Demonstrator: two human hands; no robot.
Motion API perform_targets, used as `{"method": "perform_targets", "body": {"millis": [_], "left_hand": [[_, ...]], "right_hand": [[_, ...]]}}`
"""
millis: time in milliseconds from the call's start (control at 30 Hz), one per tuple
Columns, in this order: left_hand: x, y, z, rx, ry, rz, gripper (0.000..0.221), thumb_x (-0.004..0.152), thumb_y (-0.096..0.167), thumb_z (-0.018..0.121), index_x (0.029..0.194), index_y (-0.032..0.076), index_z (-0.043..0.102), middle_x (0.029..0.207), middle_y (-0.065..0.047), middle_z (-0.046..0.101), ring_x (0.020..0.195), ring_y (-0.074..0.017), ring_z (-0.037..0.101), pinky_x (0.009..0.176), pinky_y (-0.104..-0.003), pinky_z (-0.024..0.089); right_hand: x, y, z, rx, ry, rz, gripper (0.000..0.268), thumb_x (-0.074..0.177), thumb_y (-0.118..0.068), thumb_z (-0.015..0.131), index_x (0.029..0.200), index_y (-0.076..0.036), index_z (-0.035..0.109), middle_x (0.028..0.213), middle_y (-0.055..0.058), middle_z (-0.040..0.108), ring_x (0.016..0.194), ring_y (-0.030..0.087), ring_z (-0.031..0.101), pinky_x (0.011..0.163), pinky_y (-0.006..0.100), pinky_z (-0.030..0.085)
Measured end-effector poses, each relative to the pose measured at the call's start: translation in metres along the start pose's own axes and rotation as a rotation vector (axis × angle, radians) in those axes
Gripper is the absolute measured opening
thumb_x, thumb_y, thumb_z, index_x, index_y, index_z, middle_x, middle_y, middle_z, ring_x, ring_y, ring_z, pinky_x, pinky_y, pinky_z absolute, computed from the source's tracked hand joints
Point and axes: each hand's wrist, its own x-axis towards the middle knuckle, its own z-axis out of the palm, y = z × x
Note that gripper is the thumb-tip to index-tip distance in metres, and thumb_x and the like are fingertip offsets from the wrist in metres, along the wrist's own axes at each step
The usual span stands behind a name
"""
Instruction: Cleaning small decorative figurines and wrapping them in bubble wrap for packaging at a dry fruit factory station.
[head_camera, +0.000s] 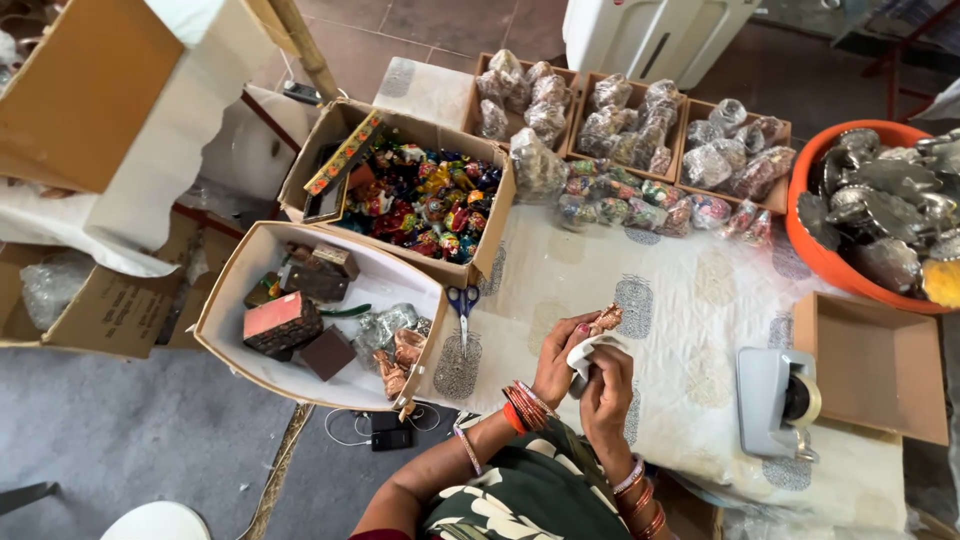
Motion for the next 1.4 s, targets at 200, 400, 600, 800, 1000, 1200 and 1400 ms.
{"method": "perform_targets", "body": {"millis": [200, 400, 600, 800, 1000, 1200, 1400], "left_hand": [[0.0, 0.01, 0.026, -0.069, 0.093, -0.056, 0.037, 0.108, 0.024, 0.053, 0.135, 0.004, 0.067, 0.112, -0.007, 0.055, 0.097, -0.0146, 0.054, 0.088, -0.031, 0.048], [0.001, -0.023, 0.076, -0.018, 0.052, 0.103, 0.036, 0.112, 0.024, 0.05, 0.137, 0.002, 0.065, 0.114, -0.006, 0.059, 0.104, -0.0107, 0.059, 0.094, -0.024, 0.048], [-0.012, -0.03, 0.126, -0.152, 0.113, -0.065, 0.038, 0.11, 0.024, 0.049, 0.135, 0.001, 0.066, 0.105, -0.005, 0.058, 0.075, -0.0129, 0.055, 0.067, -0.025, 0.048], [-0.008, -0.036, 0.164, -0.203, 0.094, -0.007, 0.036, 0.109, 0.023, 0.05, 0.133, 0.0, 0.062, 0.113, -0.006, 0.072, 0.095, -0.0059, 0.065, 0.085, -0.02, 0.055], [-0.01, -0.096, 0.183, -0.383, 0.184, -0.241, 0.041, 0.105, 0.023, 0.055, 0.14, 0.002, 0.063, 0.101, -0.008, 0.067, 0.079, -0.0129, 0.057, 0.069, -0.027, 0.049], [-0.004, -0.056, 0.171, -0.463, 0.19, -0.258, 0.038, 0.098, 0.018, 0.062, 0.133, 0.001, 0.061, 0.112, -0.005, 0.072, 0.103, -0.0087, 0.068, 0.091, -0.022, 0.054], [0.005, -0.069, 0.111, -0.623, 0.143, -0.294, 0.04, 0.103, 0.019, 0.065, 0.131, -0.008, 0.059, 0.11, -0.009, 0.068, 0.097, -0.0151, 0.065, 0.085, -0.029, 0.053]], "right_hand": [[-0.009, 0.046, -0.016, 0.262, 0.02, 0.36, 0.027, 0.099, 0.01, 0.047, 0.119, -0.001, 0.062, 0.11, 0.012, 0.063, 0.081, 0.022, 0.062, 0.072, 0.03, 0.052], [0.018, 0.028, -0.067, 0.012, 0.033, -0.058, 0.027, 0.098, 0.015, 0.048, 0.115, 0.0, 0.063, 0.117, 0.009, 0.062, 0.099, 0.017, 0.064, 0.08, 0.029, 0.054], [-0.009, 0.101, -0.104, 0.345, -0.011, 0.321, 0.025, 0.099, 0.011, 0.046, 0.116, -0.001, 0.059, 0.115, 0.009, 0.058, 0.077, 0.014, 0.054, 0.064, 0.026, 0.049], [-0.001, 0.078, -0.14, 0.219, 0.01, 0.034, 0.024, 0.098, 0.01, 0.045, 0.115, -0.001, 0.059, 0.121, 0.011, 0.06, 0.093, 0.014, 0.061, 0.072, 0.027, 0.053], [-0.018, 0.124, -0.144, 0.203, 0.025, 0.21, 0.022, 0.101, 0.006, 0.048, 0.114, -0.002, 0.063, 0.118, 0.012, 0.062, 0.079, 0.013, 0.058, 0.067, 0.029, 0.049], [-0.02, 0.09, -0.124, 0.065, 0.106, 0.088, 0.021, 0.103, 0.005, 0.049, 0.118, 0.0, 0.061, 0.119, 0.014, 0.062, 0.101, 0.018, 0.063, 0.081, 0.029, 0.052], [-0.012, 0.079, -0.083, 0.037, 0.075, -0.039, 0.018, 0.097, 0.003, 0.056, 0.113, -0.002, 0.062, 0.118, 0.016, 0.062, 0.102, 0.027, 0.065, 0.076, 0.031, 0.06]]}}
